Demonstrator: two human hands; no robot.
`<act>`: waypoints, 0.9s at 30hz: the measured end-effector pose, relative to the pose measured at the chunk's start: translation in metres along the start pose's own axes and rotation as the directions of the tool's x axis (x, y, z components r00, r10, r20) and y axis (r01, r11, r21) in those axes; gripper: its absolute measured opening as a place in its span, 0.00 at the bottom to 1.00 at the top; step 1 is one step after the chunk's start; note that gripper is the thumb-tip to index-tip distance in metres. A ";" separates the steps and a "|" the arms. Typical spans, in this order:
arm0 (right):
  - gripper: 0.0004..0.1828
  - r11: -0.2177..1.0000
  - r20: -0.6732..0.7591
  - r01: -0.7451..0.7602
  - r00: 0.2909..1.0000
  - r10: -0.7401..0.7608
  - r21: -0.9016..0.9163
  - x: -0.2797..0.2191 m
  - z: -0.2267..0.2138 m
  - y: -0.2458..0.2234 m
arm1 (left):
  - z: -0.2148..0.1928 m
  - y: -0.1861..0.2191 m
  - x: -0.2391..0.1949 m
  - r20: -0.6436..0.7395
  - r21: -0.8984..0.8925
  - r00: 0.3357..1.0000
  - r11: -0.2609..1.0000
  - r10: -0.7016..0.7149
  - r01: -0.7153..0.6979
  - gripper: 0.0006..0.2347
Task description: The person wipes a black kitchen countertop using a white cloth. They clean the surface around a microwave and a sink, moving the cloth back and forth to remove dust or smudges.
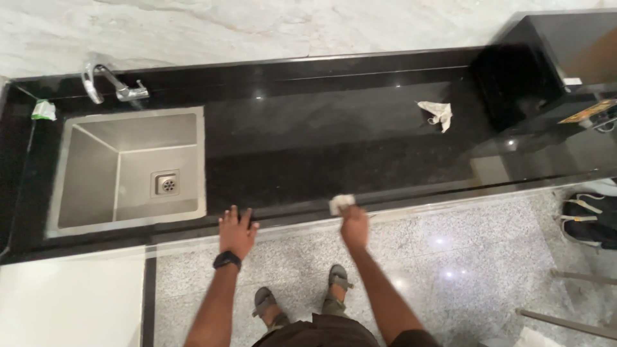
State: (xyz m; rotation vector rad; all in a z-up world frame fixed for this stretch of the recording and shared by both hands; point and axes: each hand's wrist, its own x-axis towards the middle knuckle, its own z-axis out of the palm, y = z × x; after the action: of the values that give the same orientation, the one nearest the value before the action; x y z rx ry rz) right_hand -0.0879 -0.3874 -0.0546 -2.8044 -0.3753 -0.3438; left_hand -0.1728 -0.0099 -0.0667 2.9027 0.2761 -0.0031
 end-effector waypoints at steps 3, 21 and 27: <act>0.20 0.947 -0.041 0.292 0.957 -0.289 0.133 0.000 -0.030 -0.044 | -0.017 0.092 0.004 0.054 0.020 0.999 1.000 0.008 -0.010 0.24; 0.13 0.997 -0.081 0.077 0.994 -0.078 -0.017 0.018 -0.059 0.155 | 0.001 0.149 0.013 0.228 -0.010 0.970 0.996 -0.085 0.089 0.28; 0.09 0.975 0.003 -0.178 0.984 0.179 0.130 0.026 -0.086 0.256 | 0.002 0.148 0.012 0.280 0.037 0.952 0.992 -0.122 0.117 0.29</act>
State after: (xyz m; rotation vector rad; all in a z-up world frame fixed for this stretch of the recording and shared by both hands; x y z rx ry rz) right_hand -0.0063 -0.6456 -0.0317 -2.6823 -0.1362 -0.2802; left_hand -0.1332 -0.1494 -0.0357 2.8502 0.4007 -0.4386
